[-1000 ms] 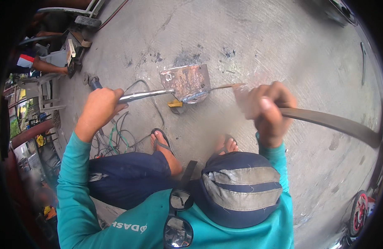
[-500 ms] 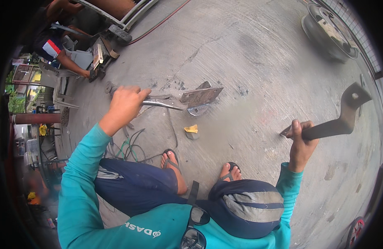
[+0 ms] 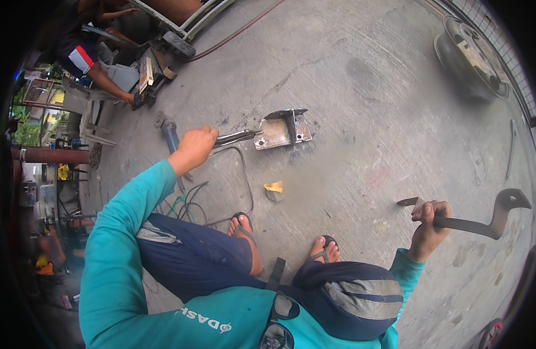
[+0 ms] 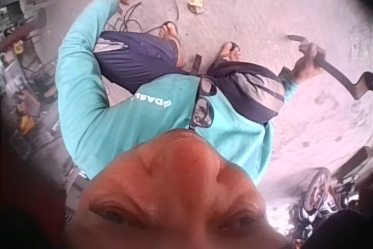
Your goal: The person sits on the floor and uses a crowbar and pliers to pry and bend a metal bracket. They then use an angle grinder to cut and smooth the metal piece, producing sparks.
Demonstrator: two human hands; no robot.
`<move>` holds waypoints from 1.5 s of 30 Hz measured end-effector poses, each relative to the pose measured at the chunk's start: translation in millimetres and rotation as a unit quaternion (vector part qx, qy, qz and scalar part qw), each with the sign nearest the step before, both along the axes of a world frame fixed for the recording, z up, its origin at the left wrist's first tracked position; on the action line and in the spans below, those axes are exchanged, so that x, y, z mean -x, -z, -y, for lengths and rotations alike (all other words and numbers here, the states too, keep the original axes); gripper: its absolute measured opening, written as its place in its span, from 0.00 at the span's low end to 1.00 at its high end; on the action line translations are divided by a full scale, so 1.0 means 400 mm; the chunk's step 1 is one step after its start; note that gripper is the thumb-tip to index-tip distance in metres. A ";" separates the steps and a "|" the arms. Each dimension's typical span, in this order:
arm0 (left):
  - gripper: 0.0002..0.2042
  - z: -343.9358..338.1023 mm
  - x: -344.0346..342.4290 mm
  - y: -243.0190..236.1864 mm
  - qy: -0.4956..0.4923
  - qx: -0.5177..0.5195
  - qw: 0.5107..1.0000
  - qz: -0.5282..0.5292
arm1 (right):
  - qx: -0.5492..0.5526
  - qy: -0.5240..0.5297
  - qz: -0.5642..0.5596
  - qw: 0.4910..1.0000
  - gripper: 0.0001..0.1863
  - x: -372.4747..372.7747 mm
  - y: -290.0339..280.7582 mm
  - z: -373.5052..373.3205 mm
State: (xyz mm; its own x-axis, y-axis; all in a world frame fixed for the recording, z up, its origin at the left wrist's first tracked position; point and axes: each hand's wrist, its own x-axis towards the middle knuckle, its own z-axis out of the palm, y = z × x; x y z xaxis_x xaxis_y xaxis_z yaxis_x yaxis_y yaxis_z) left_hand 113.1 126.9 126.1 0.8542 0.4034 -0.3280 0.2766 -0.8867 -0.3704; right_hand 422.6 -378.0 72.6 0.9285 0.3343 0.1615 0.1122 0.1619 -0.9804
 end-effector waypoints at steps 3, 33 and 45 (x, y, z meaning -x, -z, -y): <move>0.11 0.015 -0.015 -0.021 -0.006 0.027 0.999 -0.020 | -0.005 0.006 0.015 1.000 0.16 -0.011 0.014 0.025; 0.26 0.023 -0.214 -0.214 -0.151 0.188 0.954 0.175 | -0.044 -0.003 0.028 0.999 0.16 -0.018 0.016 0.066; 0.28 -0.046 -0.163 -0.180 -0.270 0.277 0.908 0.162 | -0.047 -0.007 0.023 0.999 0.15 -0.034 0.032 0.077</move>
